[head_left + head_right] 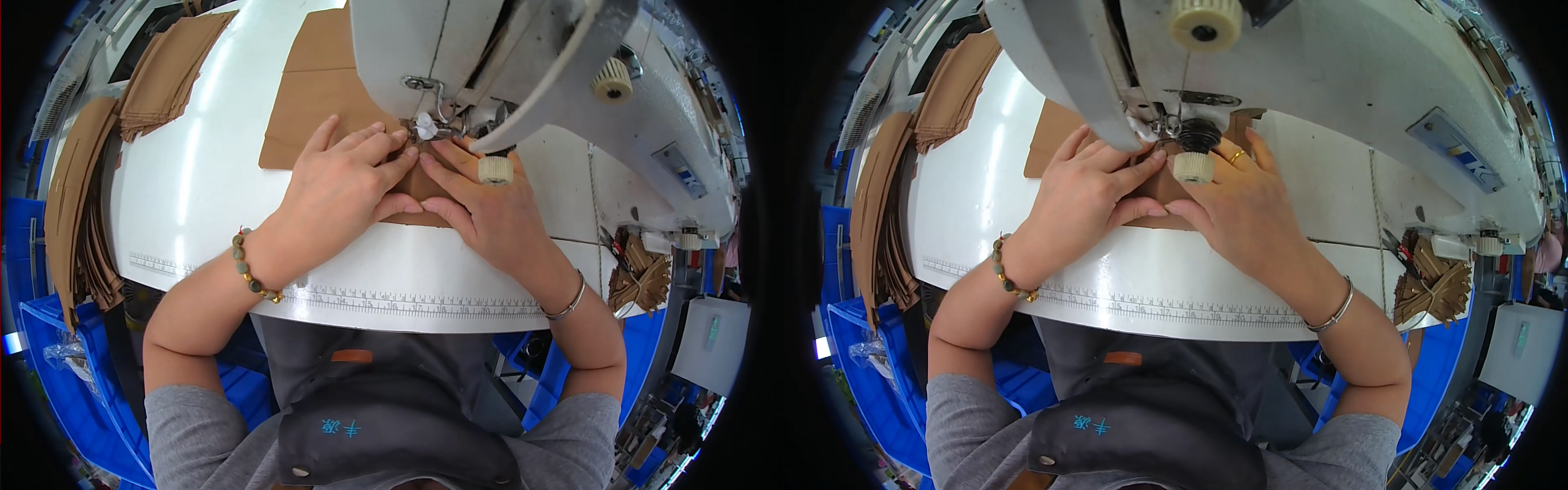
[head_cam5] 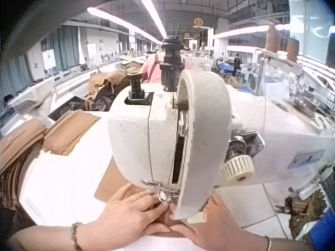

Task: Sewing a zipper into a leather piece and assembling components using an industrial sewing machine.

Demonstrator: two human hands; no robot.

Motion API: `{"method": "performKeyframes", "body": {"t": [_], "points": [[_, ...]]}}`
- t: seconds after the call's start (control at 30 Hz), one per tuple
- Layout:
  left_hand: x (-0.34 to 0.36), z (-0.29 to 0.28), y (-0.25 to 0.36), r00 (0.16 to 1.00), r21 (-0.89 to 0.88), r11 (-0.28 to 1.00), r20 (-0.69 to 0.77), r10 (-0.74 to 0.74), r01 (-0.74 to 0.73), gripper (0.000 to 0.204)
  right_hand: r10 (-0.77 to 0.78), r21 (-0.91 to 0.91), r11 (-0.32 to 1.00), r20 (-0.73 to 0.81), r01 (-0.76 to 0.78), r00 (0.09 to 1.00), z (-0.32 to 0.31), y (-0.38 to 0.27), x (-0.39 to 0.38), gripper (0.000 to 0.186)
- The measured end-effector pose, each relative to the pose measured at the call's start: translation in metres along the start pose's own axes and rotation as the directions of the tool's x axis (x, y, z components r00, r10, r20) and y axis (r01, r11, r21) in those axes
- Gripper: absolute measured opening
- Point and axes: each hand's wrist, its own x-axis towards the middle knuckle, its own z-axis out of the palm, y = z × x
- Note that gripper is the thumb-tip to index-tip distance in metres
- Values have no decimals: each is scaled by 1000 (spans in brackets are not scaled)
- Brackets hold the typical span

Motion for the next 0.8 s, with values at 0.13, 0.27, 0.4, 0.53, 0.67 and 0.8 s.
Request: {"method": "performKeyframes", "body": {"t": [0.13,0.27,0.4,0.53,0.67,0.8], "points": [[0,0,1,1000,13,1000,24,-9,9,58,-46,-90,995,-6,45,999,-13,-6,-4,38],[-3,2,3,999,13,1000,43,-24,23,58,-78,-344,939,-196,6,977,-94,16,-58,13],[-5,8,7,1000,27,999,-5,-22,22,56,101,-436,648,-764,-624,638,-270,152,-137,13],[-6,8,8,1000,38,999,-12,-23,23,56,426,-480,534,-558,-696,712,-406,319,-234,19],[-5,6,9,1000,44,999,11,-20,19,56,341,-521,563,-561,-642,754,-394,372,-300,27],[-5,6,8,1000,46,999,0,-14,14,55,474,96,560,-851,-823,224,-279,342,-322,40]]}}
